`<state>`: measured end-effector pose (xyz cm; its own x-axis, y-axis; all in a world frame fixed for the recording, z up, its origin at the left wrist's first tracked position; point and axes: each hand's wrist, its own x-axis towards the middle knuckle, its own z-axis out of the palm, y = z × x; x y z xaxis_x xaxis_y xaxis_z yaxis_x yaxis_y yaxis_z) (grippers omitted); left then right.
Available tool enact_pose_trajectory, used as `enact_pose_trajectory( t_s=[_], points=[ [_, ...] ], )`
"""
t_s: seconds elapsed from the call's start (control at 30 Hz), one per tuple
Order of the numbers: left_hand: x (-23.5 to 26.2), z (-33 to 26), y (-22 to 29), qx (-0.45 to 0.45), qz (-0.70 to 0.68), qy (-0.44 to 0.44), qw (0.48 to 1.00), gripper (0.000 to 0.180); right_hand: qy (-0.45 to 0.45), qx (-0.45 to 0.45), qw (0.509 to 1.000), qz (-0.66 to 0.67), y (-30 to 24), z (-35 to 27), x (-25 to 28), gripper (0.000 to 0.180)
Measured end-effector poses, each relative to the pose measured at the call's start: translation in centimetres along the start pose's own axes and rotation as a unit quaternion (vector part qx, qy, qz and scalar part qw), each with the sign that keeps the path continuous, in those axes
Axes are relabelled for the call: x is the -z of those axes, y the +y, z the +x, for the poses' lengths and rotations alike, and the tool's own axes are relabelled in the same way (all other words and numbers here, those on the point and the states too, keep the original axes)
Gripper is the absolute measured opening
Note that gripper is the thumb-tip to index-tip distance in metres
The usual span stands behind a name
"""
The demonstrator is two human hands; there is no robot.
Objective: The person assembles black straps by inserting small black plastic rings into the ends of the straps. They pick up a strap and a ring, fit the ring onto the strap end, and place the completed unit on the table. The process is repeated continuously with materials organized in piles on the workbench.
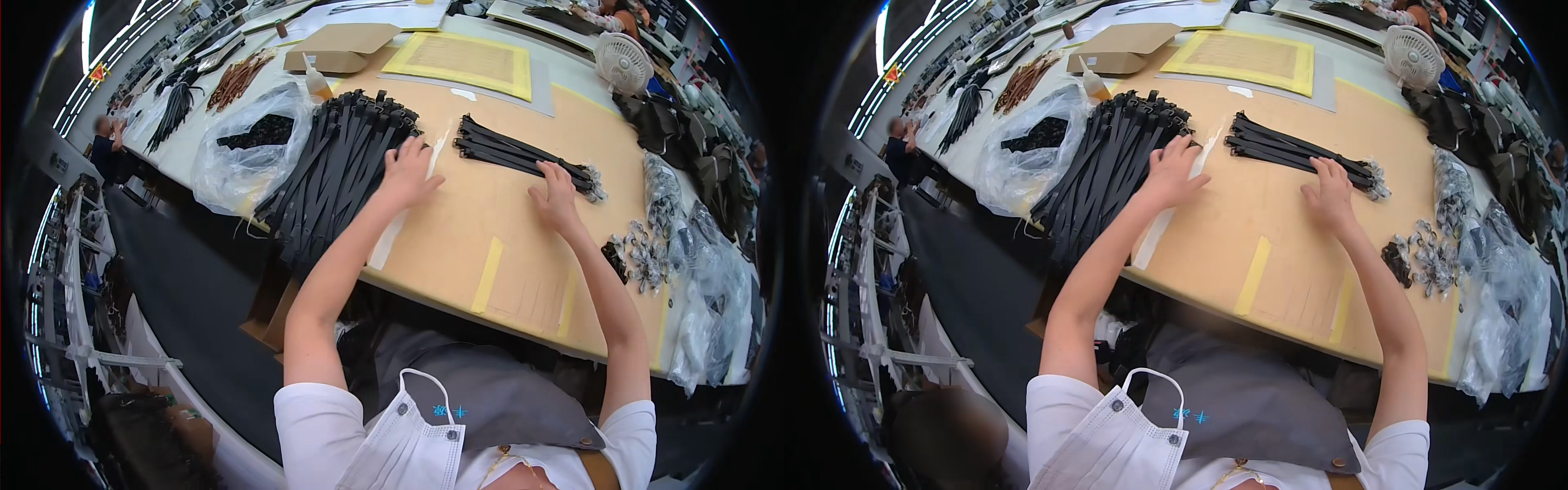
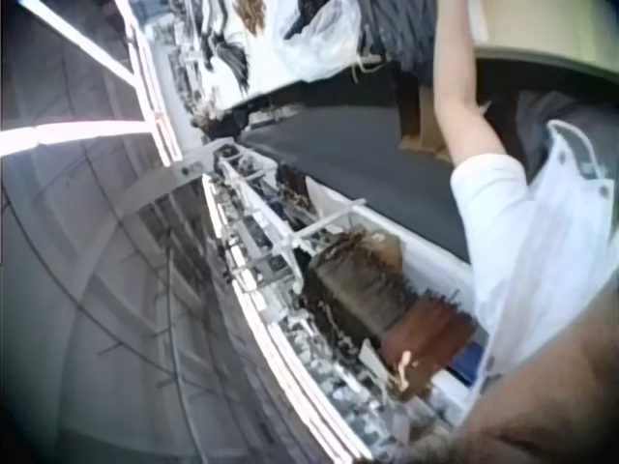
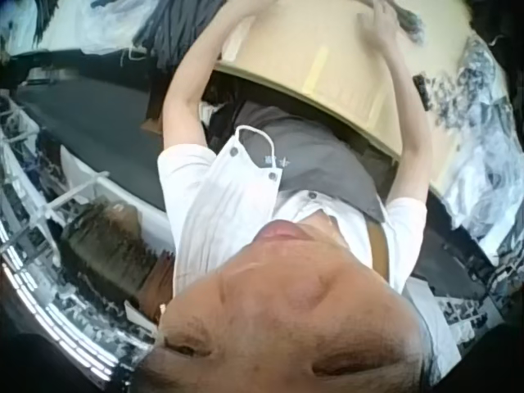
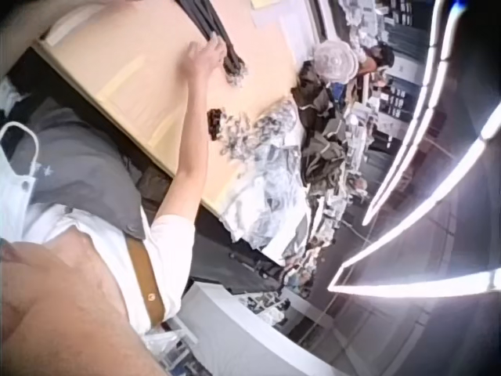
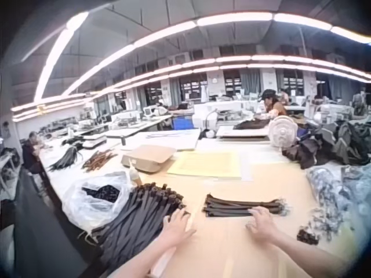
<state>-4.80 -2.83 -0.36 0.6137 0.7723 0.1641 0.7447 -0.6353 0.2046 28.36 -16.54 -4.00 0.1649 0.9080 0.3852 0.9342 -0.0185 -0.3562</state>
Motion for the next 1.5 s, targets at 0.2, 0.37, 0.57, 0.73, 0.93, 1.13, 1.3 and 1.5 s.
enact_pose_trajectory(
  t_s=[0.2, 0.37, 0.57, 0.73, 0.93, 1.13, 1.3, 1.5],
  points=[
    [4.8, -7.3, -9.6, 0.056, 0.005, 0.107, 0.993, 0.057, -0.02, 0.012, 0.975, 0.222, -4.8, -2.0, -0.3, 0.05],
    [6.9, -11.5, -15.0, 0.089, -0.013, 0.094, 0.991, 0.053, -0.052, 0.042, 0.989, 0.132, -8.0, -0.7, -0.5, 0.053],
    [8.9, -14.7, -19.6, 0.095, -0.073, 0.181, 0.976, 0.031, -0.054, -0.045, 0.992, -0.105, -1.9, 4.4, -3.4, 0.056],
    [8.1, -14.0, -23.2, 0.125, -0.087, 0.125, 0.98, 0.033, -0.09, -0.137, 0.98, -0.11, 2.4, 8.9, -5.7, 0.048],
    [6.3, -9.6, -29.7, 0.174, -0.09, 0.146, 0.97, 0.039, -0.082, -0.164, 0.975, -0.126, 5.2, 12.0, -6.4, 0.047],
    [7.2, -10.2, -34.5, 0.222, -0.058, 0.166, 0.959, 0.038, 0.072, -0.049, 0.995, -0.053, -0.2, 12.4, -7.4, 0.046],
    [11.9, -10.9, -24.4, 0.197, -0.18, -0.012, 0.964, 0.03, -0.104, -0.105, 0.897, 0.416, -12.8, 9.8, -8.4, 0.028],
    [11.9, -11.6, -22.7, 0.238, -0.139, -0.053, 0.96, 0.027, -0.32, -0.162, 0.8, 0.48, -23.9, 8.1, -8.6, 0.036]
  ],
)
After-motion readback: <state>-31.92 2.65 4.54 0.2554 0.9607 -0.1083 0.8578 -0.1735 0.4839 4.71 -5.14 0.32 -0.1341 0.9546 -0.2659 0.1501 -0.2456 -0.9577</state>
